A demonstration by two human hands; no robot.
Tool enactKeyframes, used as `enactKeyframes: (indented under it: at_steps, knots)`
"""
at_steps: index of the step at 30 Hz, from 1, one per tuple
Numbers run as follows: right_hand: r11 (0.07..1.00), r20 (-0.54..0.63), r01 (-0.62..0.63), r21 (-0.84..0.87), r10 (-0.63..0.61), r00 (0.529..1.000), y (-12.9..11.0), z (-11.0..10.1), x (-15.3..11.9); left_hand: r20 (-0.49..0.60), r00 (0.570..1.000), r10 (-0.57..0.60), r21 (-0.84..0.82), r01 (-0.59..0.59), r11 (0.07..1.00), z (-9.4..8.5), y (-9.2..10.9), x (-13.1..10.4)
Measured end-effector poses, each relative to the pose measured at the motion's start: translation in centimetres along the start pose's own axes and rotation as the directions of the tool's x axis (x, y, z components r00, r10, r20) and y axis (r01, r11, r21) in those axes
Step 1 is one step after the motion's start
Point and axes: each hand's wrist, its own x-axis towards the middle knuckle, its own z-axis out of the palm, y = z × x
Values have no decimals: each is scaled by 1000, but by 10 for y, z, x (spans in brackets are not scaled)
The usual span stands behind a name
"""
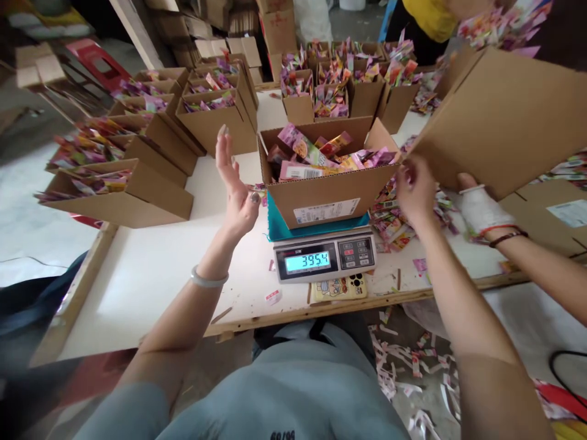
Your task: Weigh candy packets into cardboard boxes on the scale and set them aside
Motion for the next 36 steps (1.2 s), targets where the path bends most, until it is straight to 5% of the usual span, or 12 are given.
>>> enactKeyframes:
  at_steps: [4,7,11,20,27,30,32,34,36]
  knots:
    - [941,249,-57,-334,147,957,78,79,-48,12,1000,-11,15,11,1000,3,2,2]
    - [903,323,21,-429,131,937,100,94,-59,42,998,57,29,-58,998,4,3,5]
    - [880,391,62,-471,145,909,104,80,-41,36,992,123,12,-123,992,5,0,5]
    - [881,587,142,-452,173,791,112,56,-21,118,993,2,-37,2,999,18,-15,-11]
    - [900,630,145,-411,166,758,79,21,-7,202,979,-37,-139,66,988,43,-26,-24]
    - [873,556,112,-475,199,807,49,-12,-6,193,978,-80,-164,112,980,43,-22,-24]
    - [878,438,79,-472,156,885,21,-41,-13,193,977,-92,-155,123,980,34,-20,-25]
    - [957,209,78,-280,-19,978,-15,-68,-26,193,976,-105,-148,135,980,21,-22,-29]
    - [980,-173,199,20,-193,966,-58,-85,-33,183,974,-131,-152,160,975,4,-27,-35]
